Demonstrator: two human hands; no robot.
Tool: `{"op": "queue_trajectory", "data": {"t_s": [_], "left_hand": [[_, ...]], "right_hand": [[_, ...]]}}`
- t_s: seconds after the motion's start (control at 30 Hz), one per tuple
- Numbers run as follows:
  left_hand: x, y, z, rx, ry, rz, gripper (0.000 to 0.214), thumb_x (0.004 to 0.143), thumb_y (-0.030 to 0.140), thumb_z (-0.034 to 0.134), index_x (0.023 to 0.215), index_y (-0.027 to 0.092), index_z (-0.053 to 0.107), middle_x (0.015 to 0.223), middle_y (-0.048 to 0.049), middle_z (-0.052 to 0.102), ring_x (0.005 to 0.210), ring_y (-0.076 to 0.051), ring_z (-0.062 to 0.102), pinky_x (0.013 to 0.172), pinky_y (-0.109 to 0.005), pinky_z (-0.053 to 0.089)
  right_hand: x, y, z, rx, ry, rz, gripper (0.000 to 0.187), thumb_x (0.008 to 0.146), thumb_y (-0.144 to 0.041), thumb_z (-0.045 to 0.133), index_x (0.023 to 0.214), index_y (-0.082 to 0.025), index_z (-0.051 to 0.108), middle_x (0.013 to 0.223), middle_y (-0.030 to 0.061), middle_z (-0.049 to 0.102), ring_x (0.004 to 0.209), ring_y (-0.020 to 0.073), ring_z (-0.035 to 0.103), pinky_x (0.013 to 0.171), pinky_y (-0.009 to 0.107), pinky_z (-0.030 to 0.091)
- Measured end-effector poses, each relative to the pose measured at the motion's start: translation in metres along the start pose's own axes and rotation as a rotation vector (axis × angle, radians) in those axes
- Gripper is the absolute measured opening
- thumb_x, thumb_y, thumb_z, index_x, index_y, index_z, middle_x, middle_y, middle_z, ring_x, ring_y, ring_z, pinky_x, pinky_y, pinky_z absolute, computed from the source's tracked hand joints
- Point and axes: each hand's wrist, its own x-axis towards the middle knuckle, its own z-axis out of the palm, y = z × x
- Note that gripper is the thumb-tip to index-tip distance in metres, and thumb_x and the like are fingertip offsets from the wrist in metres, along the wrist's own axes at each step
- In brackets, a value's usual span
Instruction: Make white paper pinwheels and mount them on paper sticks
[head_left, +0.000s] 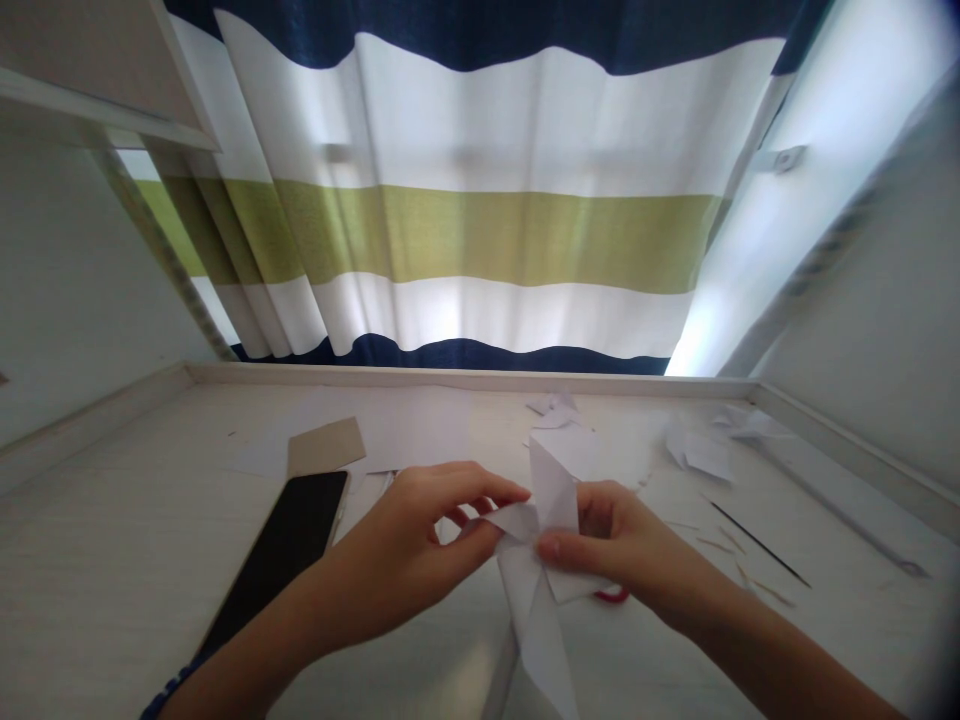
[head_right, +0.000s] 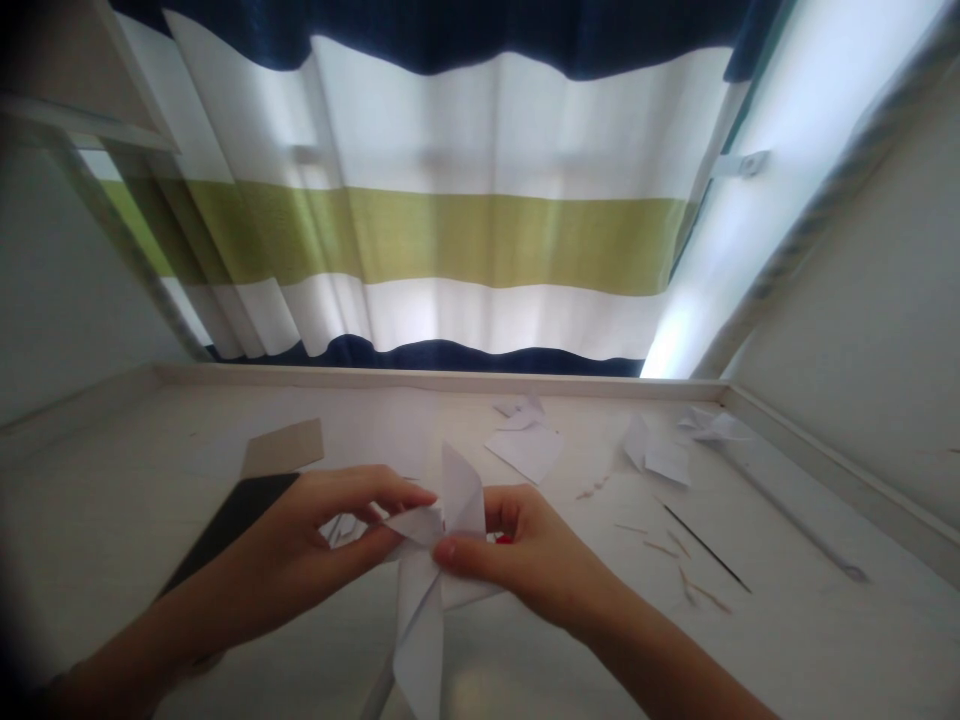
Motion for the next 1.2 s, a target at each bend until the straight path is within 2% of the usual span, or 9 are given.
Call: {"op": "queue_trajectory", "data": {"t_s": [0.13, 0.27, 0.47, 0.57, 0.67, 0.8, 1.0, 1.1, 1.2], "left_hand": [[0.002, -0.007, 0.008, 0.067, 0.065, 0.141, 0.025, 0.077, 0.010, 0.049, 0.098, 0.021, 0.058, 0.085, -0.0003, 0.062, 0.073, -0.012, 0.056, 0.063, -0.020, 0.043], [0.001, -0.014, 0.018, 0.145, 0.156, 0.241, 0.028, 0.078, 0.008, 0.046, 0.103, 0.018, 0.056, 0.089, -0.0041, 0.062, 0.078, -0.013, 0.056, 0.070, -0.022, 0.043], [-0.003, -0.019, 0.026, 0.199, 0.245, 0.324, 0.026, 0.077, 0.006, 0.048, 0.100, 0.016, 0.057, 0.087, -0.0050, 0.062, 0.077, -0.012, 0.056, 0.070, -0.020, 0.043], [-0.002, -0.021, 0.028, 0.197, 0.280, 0.350, 0.025, 0.076, 0.006, 0.049, 0.098, 0.016, 0.057, 0.086, -0.0050, 0.062, 0.077, -0.012, 0.057, 0.071, -0.020, 0.044], [-0.002, -0.023, 0.029, 0.185, 0.271, 0.364, 0.024, 0.077, 0.008, 0.049, 0.098, 0.018, 0.057, 0.086, -0.0048, 0.062, 0.077, -0.012, 0.057, 0.070, -0.020, 0.045], [-0.001, -0.026, 0.025, 0.256, 0.243, 0.368, 0.023, 0.079, 0.014, 0.048, 0.098, 0.021, 0.058, 0.086, -0.0047, 0.064, 0.078, -0.014, 0.059, 0.068, -0.022, 0.046], [0.000, -0.029, 0.019, 0.485, 0.188, 0.506, 0.024, 0.080, 0.016, 0.048, 0.102, 0.020, 0.058, 0.085, -0.0061, 0.067, 0.076, -0.016, 0.060, 0.065, -0.024, 0.045], [0.001, -0.030, 0.019, 0.490, 0.184, 0.486, 0.026, 0.081, 0.017, 0.046, 0.104, 0.022, 0.057, 0.088, -0.0055, 0.067, 0.078, -0.016, 0.060, 0.066, -0.025, 0.045], [0.003, -0.028, 0.015, 0.348, 0.142, 0.402, 0.031, 0.079, 0.017, 0.048, 0.109, 0.023, 0.053, 0.096, -0.0055, 0.064, 0.087, -0.016, 0.058, 0.074, -0.026, 0.044]], "right_hand": [[-0.002, -0.001, -0.001, 0.000, 0.017, 0.004, 0.011, 0.065, -0.023, 0.069, 0.072, -0.015, 0.068, 0.058, -0.0022, 0.060, 0.047, 0.0058, 0.047, 0.042, 0.016, 0.032], [-0.004, 0.000, -0.002, -0.029, 0.034, -0.010, 0.012, 0.064, -0.024, 0.069, 0.071, -0.014, 0.067, 0.062, -0.0007, 0.062, 0.052, 0.0080, 0.050, 0.047, 0.018, 0.036], [-0.004, 0.000, 0.000, -0.017, 0.026, 0.001, 0.009, 0.065, -0.023, 0.068, 0.067, -0.015, 0.065, 0.048, -0.0070, 0.052, 0.038, 0.0035, 0.038, 0.039, 0.016, 0.031], [-0.004, 0.001, 0.001, -0.048, 0.015, -0.010, 0.013, 0.064, -0.026, 0.068, 0.071, -0.015, 0.066, 0.058, -0.0032, 0.059, 0.049, 0.0079, 0.049, 0.048, 0.019, 0.037], [-0.004, 0.003, 0.000, -0.094, 0.024, -0.012, 0.015, 0.065, -0.027, 0.068, 0.074, -0.015, 0.066, 0.065, -0.0006, 0.063, 0.058, 0.0120, 0.054, 0.054, 0.022, 0.040], [-0.004, 0.004, -0.001, -0.138, 0.030, -0.030, 0.016, 0.065, -0.028, 0.067, 0.074, -0.015, 0.065, 0.064, -0.0008, 0.062, 0.057, 0.0122, 0.053, 0.054, 0.023, 0.040], [-0.004, 0.007, -0.001, -0.197, 0.042, -0.001, 0.017, 0.066, -0.031, 0.067, 0.076, -0.017, 0.067, 0.068, 0.0001, 0.064, 0.061, 0.0135, 0.054, 0.055, 0.024, 0.040], [-0.003, 0.008, -0.001, -0.182, 0.046, -0.006, 0.015, 0.066, -0.030, 0.068, 0.075, -0.018, 0.067, 0.067, -0.0013, 0.064, 0.058, 0.0114, 0.054, 0.054, 0.022, 0.040], [-0.001, 0.005, -0.002, -0.144, 0.051, -0.009, 0.012, 0.066, -0.027, 0.067, 0.073, -0.017, 0.066, 0.061, -0.0027, 0.064, 0.052, 0.0086, 0.053, 0.049, 0.019, 0.039]]}}
